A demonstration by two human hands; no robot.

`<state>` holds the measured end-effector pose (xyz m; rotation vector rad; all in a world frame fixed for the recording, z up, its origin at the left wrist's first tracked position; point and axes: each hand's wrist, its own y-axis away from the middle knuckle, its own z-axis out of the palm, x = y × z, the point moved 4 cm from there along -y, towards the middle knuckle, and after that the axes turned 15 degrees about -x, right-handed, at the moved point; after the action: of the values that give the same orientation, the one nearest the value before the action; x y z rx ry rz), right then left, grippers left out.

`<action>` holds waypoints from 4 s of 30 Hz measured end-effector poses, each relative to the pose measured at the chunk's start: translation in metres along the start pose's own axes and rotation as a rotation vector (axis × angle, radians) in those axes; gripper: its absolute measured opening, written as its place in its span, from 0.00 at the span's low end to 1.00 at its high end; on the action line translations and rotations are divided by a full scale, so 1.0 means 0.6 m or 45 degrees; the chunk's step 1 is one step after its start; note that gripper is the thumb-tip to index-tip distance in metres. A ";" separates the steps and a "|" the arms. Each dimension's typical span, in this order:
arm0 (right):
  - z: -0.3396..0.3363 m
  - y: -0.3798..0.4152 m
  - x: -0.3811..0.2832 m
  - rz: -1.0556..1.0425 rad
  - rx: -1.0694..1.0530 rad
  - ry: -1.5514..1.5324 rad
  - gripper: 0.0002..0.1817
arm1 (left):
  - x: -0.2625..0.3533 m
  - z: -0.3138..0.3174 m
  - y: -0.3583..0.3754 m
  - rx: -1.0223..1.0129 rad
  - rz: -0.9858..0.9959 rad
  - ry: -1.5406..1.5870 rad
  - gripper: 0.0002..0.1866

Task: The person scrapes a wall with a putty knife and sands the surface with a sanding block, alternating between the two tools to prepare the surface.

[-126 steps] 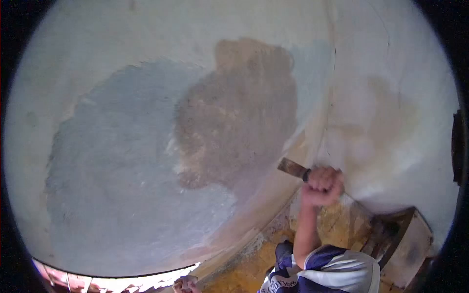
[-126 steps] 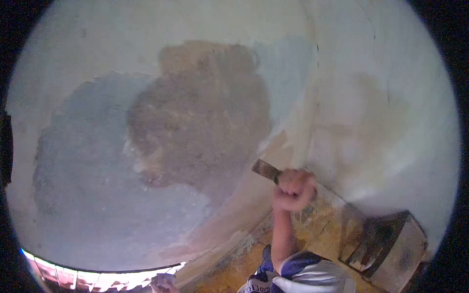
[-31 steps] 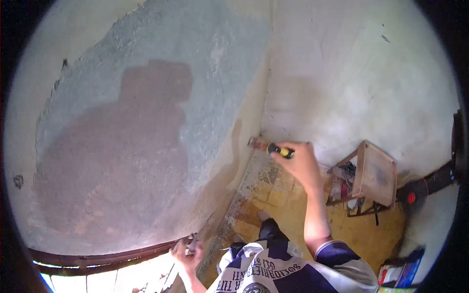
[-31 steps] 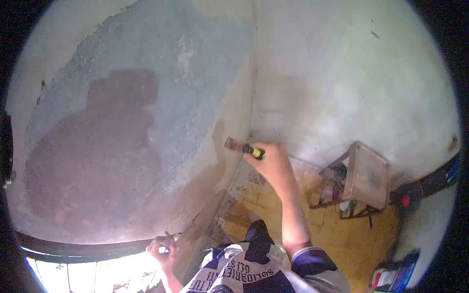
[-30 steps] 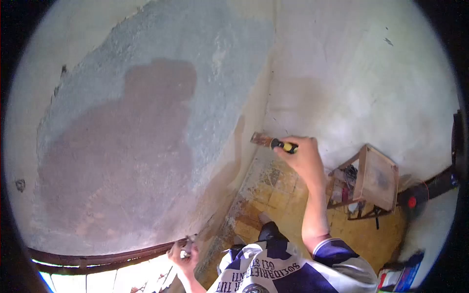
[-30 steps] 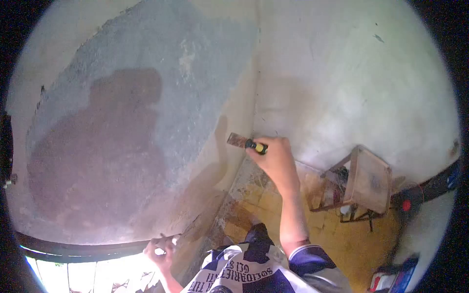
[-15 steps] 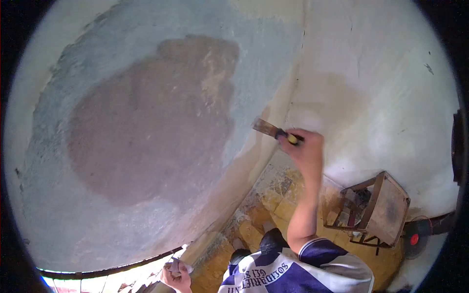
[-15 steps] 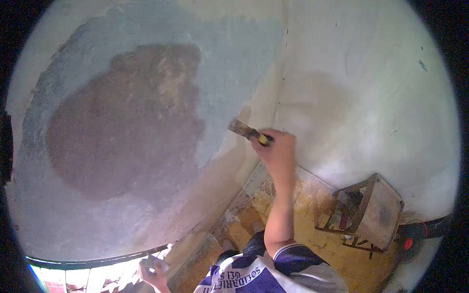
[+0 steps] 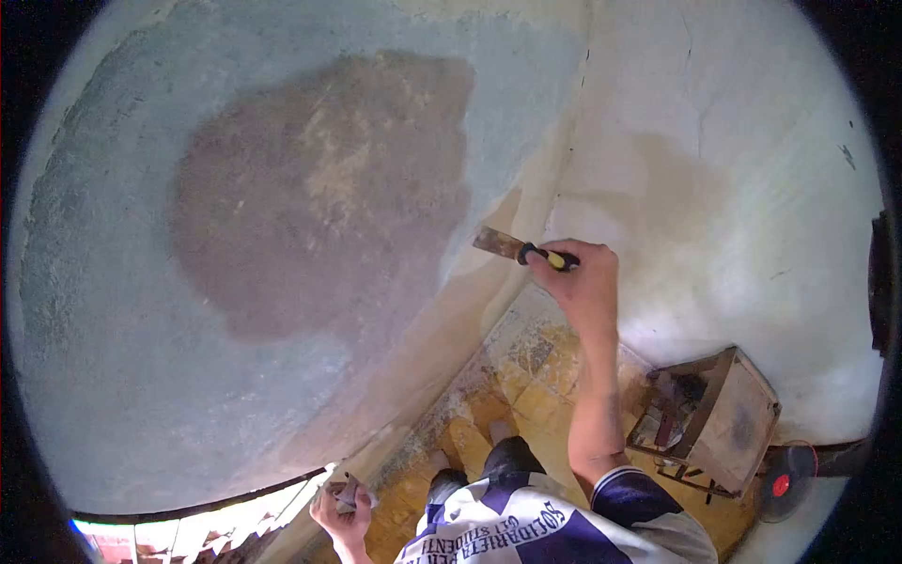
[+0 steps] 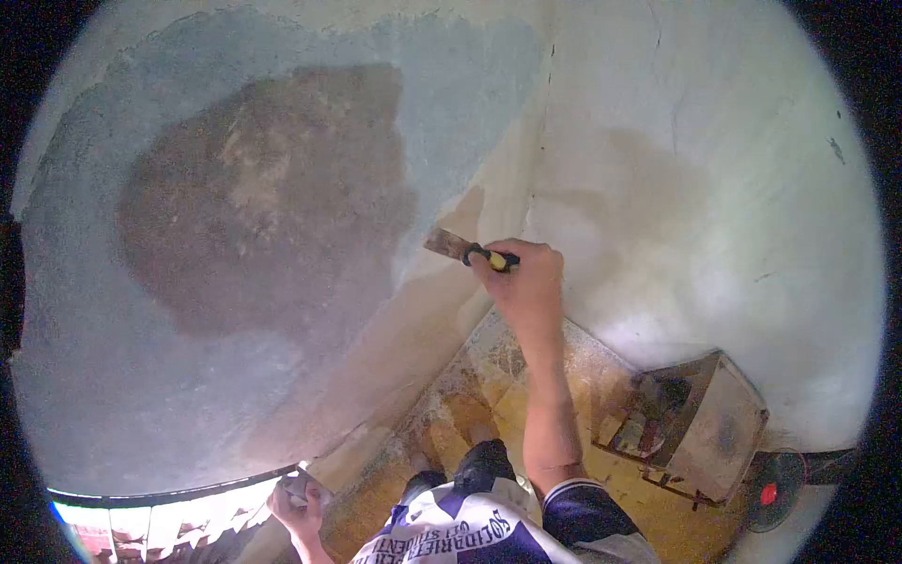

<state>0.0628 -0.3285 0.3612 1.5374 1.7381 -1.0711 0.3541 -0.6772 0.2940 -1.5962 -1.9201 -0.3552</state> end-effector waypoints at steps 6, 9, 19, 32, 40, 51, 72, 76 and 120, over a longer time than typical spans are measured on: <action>0.022 -0.027 0.008 0.059 -0.002 -0.005 0.13 | 0.051 0.018 -0.006 -0.025 0.124 -0.111 0.11; 0.021 -0.022 0.001 -0.005 -0.046 0.053 0.13 | 0.036 0.036 0.009 -0.013 -0.003 0.130 0.11; 0.002 -0.066 -0.013 -0.059 0.064 0.202 0.11 | 0.060 0.037 0.026 0.065 0.085 -0.065 0.10; -0.049 -0.030 -0.052 -0.163 0.189 0.022 0.13 | 0.051 0.035 0.097 0.290 0.122 -0.125 0.12; 0.039 -0.068 0.053 -0.438 0.102 0.346 0.10 | 0.040 0.042 0.134 0.431 0.311 -0.077 0.16; 0.201 -0.008 0.165 -0.339 -0.394 0.402 0.14 | 0.027 0.033 0.152 0.273 0.045 -0.032 0.11; 0.012 0.038 0.015 -0.395 0.375 -0.847 0.14 | 0.015 -0.013 0.076 0.220 0.014 -0.189 0.07; 0.017 0.014 0.070 -0.635 0.244 -0.662 0.09 | 0.018 -0.045 -0.007 0.492 0.430 -0.300 0.11; 0.050 -0.053 0.084 -1.262 0.190 -1.816 0.29 | 0.016 -0.046 -0.149 0.479 0.974 -0.981 0.09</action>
<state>0.0203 -0.3284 0.3095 -0.3703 1.1808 -2.0091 0.2756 -0.7065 0.3368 -2.1950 -1.5117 0.9971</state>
